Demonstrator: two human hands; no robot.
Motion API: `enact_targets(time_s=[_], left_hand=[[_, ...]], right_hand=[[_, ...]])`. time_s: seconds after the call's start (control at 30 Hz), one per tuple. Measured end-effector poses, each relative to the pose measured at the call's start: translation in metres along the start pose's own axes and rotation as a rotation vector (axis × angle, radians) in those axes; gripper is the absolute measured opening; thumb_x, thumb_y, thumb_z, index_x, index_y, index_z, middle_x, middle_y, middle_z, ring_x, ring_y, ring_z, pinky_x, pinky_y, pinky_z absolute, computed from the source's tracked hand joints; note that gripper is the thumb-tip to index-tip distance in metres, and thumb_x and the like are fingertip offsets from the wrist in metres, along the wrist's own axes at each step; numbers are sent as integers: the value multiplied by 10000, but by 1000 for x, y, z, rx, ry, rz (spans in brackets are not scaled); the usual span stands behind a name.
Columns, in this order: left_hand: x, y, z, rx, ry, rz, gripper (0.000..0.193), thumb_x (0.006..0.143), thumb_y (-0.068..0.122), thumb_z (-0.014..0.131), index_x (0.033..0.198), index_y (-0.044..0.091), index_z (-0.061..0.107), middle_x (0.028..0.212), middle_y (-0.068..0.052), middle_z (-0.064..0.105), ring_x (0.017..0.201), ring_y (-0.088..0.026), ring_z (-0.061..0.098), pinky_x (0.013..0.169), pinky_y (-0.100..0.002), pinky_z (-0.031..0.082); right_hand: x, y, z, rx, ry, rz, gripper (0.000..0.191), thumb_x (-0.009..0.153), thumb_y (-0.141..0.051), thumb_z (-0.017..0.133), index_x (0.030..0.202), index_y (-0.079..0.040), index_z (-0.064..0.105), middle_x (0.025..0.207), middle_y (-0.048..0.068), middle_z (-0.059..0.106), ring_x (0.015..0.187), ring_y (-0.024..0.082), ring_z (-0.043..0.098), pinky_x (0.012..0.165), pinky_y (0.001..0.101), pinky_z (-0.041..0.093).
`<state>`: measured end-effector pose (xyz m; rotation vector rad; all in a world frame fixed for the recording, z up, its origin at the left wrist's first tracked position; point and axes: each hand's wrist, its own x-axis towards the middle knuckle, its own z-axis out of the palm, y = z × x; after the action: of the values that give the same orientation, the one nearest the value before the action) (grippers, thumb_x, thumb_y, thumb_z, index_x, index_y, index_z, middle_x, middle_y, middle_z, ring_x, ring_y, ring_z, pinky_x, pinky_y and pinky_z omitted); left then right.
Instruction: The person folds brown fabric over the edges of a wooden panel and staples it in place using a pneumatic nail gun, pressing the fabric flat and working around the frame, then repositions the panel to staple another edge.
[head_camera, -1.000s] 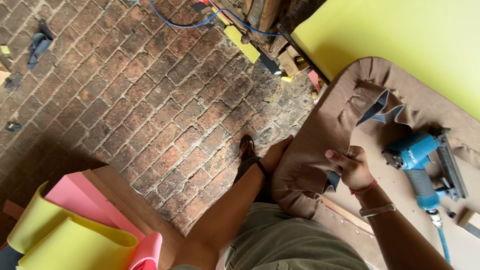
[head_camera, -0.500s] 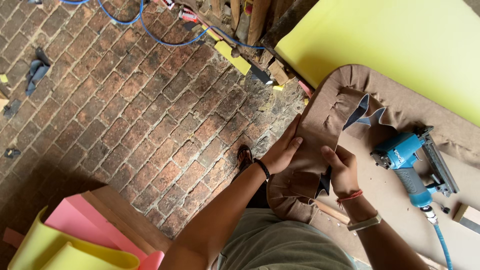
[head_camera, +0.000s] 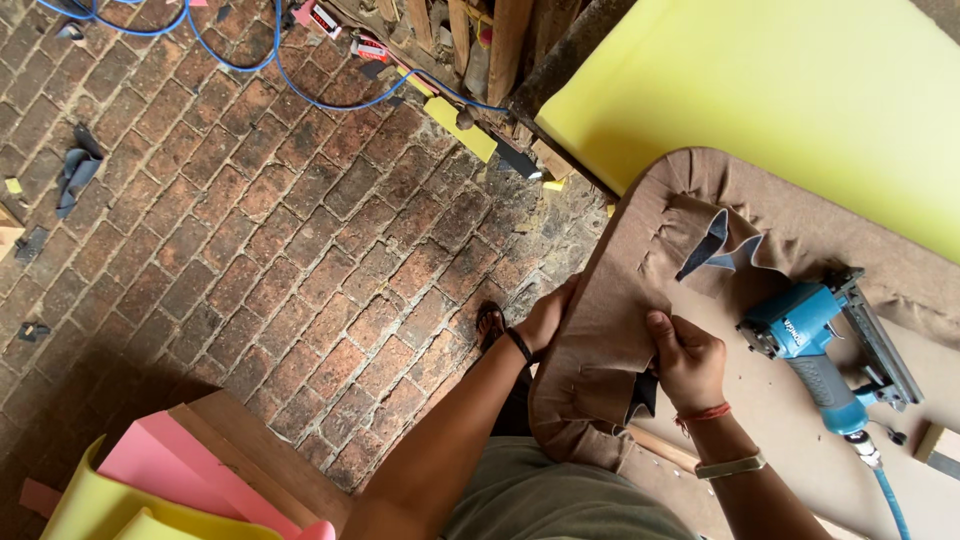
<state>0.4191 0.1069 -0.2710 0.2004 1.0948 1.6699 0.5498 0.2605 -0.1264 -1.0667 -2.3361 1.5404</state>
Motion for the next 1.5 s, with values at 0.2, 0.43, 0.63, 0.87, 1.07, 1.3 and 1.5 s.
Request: enact_targets(time_s=[0.2,0.43,0.63,0.87,1.07,1.3,1.5], left_hand=[[-22,74,58,1119,178,401,690,1107,443,180,1661,41,100,1744,-219,68,1609,-338,81,1309,-437,136],[-64,108,131,1969,174,237,791,1026,479,234,1598,-63,162,1695,-241,58,1581,-328,47,1278,-437,37],[-71,106,143,2063,204,261,742,1017,448,258,1572,-45,242,1699,-237,102,1581,-355,84,1276,-462,53],[-77,88,158,1953,237,265,882,983,514,328,1554,-148,208,1678,-286,137,1587,-358,95,1283,-437,49],[-74,77,162,1816,224,292,953,934,554,359,1533,-168,188,1653,-320,127,1574,-380,85,1278,-442,30],[-80,77,164,1801,218,317,1020,901,585,419,1539,-177,191,1657,-362,103,1583,-395,65,1289,-433,14],[-78,75,164,1796,182,277,1022,876,570,441,1524,-180,189,1647,-355,107,1576,-414,59,1283,-444,9]], right_hand=[[-2,7,-4,14,-26,-17,443,1021,-296,664,691,1,668,512,11,554,460,75,503,430,275,401],[11,-9,-9,1,-224,158,265,1005,-257,620,960,-48,778,590,26,647,473,91,557,440,283,456],[-13,-3,-102,-573,140,-312,193,967,-224,735,1100,-86,726,955,101,759,824,214,729,722,329,568],[7,38,-166,-832,83,-166,902,783,-276,884,1512,-23,416,1143,181,702,1019,377,685,830,470,548],[8,0,-145,-563,53,-139,672,840,-246,852,1336,10,478,941,125,706,794,206,679,730,363,555],[27,-85,-99,-606,-268,42,332,865,-289,833,952,21,753,763,166,762,663,200,698,644,353,555],[41,-99,-84,-734,-306,-272,459,789,-325,823,1121,-26,721,900,153,769,766,236,730,716,364,573]])
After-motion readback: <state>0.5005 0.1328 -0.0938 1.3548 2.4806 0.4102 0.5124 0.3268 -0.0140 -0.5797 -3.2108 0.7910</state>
